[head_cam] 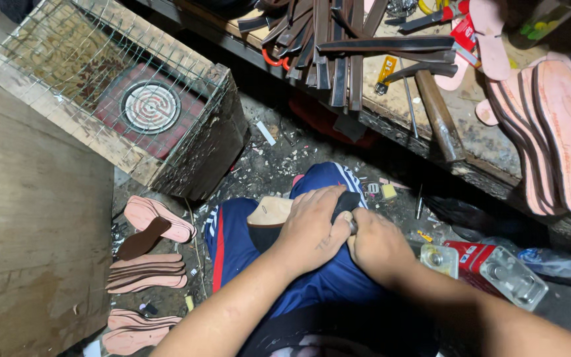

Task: The person sits on the workshop floor with a shoe on their lap. They use pincers to grip and pull the shoe upper over the sole edge, hammer the upper to set it, and continue pinching and pressing the edges around the shoe, working the upper into place on the last.

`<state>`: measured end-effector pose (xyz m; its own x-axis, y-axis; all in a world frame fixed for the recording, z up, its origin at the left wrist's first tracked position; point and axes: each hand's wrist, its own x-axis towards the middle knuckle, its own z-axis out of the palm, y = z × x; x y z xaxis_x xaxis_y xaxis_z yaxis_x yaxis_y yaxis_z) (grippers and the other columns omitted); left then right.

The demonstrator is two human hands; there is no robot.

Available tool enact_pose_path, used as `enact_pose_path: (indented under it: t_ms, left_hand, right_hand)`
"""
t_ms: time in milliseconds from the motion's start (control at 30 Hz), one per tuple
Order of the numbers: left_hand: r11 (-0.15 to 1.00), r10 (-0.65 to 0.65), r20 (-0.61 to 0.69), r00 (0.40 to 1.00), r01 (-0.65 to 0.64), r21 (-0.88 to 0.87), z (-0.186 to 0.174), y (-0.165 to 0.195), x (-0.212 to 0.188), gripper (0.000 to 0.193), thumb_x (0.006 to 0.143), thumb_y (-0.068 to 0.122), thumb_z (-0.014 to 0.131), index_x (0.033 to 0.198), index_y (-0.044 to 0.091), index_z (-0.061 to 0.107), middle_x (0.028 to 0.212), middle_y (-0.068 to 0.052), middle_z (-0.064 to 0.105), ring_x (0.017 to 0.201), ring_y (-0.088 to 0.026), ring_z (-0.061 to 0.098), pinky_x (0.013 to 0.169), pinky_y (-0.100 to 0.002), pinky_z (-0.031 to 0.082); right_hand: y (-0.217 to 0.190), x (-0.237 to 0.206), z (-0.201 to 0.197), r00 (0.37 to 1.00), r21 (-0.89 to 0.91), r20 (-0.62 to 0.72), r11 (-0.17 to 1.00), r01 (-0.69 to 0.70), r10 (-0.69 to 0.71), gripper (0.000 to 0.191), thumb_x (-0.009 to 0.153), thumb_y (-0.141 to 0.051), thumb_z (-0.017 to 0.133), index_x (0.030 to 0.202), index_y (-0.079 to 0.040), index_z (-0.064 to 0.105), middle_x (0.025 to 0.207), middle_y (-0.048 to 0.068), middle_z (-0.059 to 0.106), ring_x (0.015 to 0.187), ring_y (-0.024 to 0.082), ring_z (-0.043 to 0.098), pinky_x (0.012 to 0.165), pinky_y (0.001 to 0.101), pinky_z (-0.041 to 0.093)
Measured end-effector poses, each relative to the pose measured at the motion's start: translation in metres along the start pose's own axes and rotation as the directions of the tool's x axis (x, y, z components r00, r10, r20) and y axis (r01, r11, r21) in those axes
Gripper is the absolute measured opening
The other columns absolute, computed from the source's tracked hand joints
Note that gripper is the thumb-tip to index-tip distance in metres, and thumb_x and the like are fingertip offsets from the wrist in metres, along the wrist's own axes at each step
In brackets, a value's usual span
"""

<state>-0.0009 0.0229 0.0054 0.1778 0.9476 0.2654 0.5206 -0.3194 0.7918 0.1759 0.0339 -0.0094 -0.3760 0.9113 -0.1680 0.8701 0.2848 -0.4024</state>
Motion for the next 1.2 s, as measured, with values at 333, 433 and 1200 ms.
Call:
enact_pose_path:
  t_ms: [333, 433, 1200]
  left_hand:
    - [0.997, 0.063, 0.037, 0.997, -0.064, 0.033, 0.002, 0.006, -0.006, 0.047, 0.087, 0.015, 0.061, 0.13, -0.003, 0.056, 0.123, -0.022, 0.065, 0.117, -0.04, 0.06, 0.106, -0.047, 0.044]
    - [0.998, 0.037, 0.034, 0.999, -0.035, -0.048, -0.002, -0.002, -0.004, 0.046, 0.088, 0.015, 0.059, 0.13, -0.003, 0.057, 0.123, -0.023, 0.065, 0.117, -0.042, 0.06, 0.105, -0.048, 0.045]
    - [0.996, 0.008, 0.098, 0.995, 0.001, -0.092, -0.012, -0.006, 0.002, 0.043, 0.089, 0.019, 0.055, 0.128, -0.001, 0.058, 0.115, -0.024, 0.067, 0.111, -0.043, 0.063, 0.101, -0.049, 0.049]
  right_hand:
    - [0.01, 0.023, -0.064, 0.848, -0.063, 0.53, 0.996, 0.068, -0.025, 0.038, 0.087, -0.037, 0.066, 0.115, -0.012, 0.064, 0.099, 0.02, 0.071, 0.098, 0.042, 0.066, 0.086, 0.0508, 0.051]
    - [0.001, 0.016, -0.042, 0.927, -0.063, 0.374, 0.998, 0.014, 0.01, 0.03, 0.092, -0.032, 0.061, 0.107, -0.007, 0.063, 0.098, 0.022, 0.071, 0.096, 0.043, 0.067, 0.086, 0.0519, 0.051]
    - [0.001, 0.046, -0.06, 0.653, 0.189, 0.757, 0.964, -0.187, -0.021, 0.036, 0.081, -0.032, 0.082, 0.083, 0.002, 0.073, 0.067, 0.015, 0.072, 0.059, 0.025, 0.068, 0.06, 0.0397, 0.056]
